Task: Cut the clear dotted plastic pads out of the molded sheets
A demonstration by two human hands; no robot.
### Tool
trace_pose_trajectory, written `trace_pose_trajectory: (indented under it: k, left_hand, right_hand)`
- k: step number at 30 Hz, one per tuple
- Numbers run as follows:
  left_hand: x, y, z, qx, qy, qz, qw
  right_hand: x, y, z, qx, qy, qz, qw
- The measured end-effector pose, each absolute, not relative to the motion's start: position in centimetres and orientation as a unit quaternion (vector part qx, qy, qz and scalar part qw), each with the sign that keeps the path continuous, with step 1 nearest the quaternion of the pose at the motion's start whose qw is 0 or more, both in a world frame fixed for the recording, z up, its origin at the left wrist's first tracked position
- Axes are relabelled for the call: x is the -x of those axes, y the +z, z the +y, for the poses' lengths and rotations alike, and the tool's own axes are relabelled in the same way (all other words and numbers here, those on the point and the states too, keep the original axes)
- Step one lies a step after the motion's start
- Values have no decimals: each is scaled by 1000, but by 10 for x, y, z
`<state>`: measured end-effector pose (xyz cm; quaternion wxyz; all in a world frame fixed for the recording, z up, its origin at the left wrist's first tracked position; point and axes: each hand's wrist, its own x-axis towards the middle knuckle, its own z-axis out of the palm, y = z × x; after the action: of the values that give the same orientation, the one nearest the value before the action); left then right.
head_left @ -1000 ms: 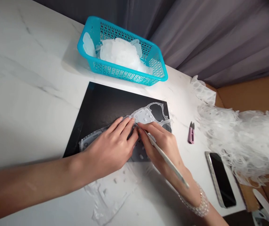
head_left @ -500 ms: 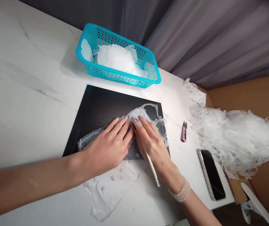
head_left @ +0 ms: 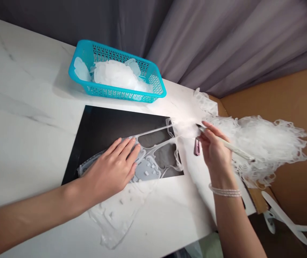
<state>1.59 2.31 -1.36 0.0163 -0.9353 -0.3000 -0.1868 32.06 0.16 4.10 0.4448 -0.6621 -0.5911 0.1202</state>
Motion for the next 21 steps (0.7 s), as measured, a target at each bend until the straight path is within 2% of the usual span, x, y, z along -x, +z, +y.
trace_pose_trajectory:
  k: [4,7,9,11,13,14,16,18,19,21]
  left_hand:
    - [-18,6,31,930,-187,-309,-63]
    - [-26,34,48,886,-204,-347,-229]
    - [-34,49,61,799,-222,-379,-410]
    - [-41,55,71,667,-219,-388,-597]
    - [-45,52,76,568,-192,-377,-706]
    - [-46,50,76,549,-178,-375,-726]
    - [-46,45,73,555,-155,-385,-721]
    - [-44,42,69,571,-144,-398,-703]
    - [-43,43,66,579,-142,-404,-694]
    - [-42,44,62,597,-146,-401,-679]
  right_hand:
    - [-324,43,-6,660,164,-526,511]
    - [-276,53,-12,620,160,-554,532]
    - [-243,66,-20,568,189,-632,492]
    - [-224,78,-30,499,249,-724,405]
    - [-219,83,-40,468,305,-755,344]
    - [-222,83,-43,474,329,-740,346]
    - [-231,80,-42,516,349,-667,409]
    - [-240,74,-33,571,318,-591,473]
    - [-242,71,-26,601,289,-571,478]
    - [-239,66,-11,645,243,-577,438]
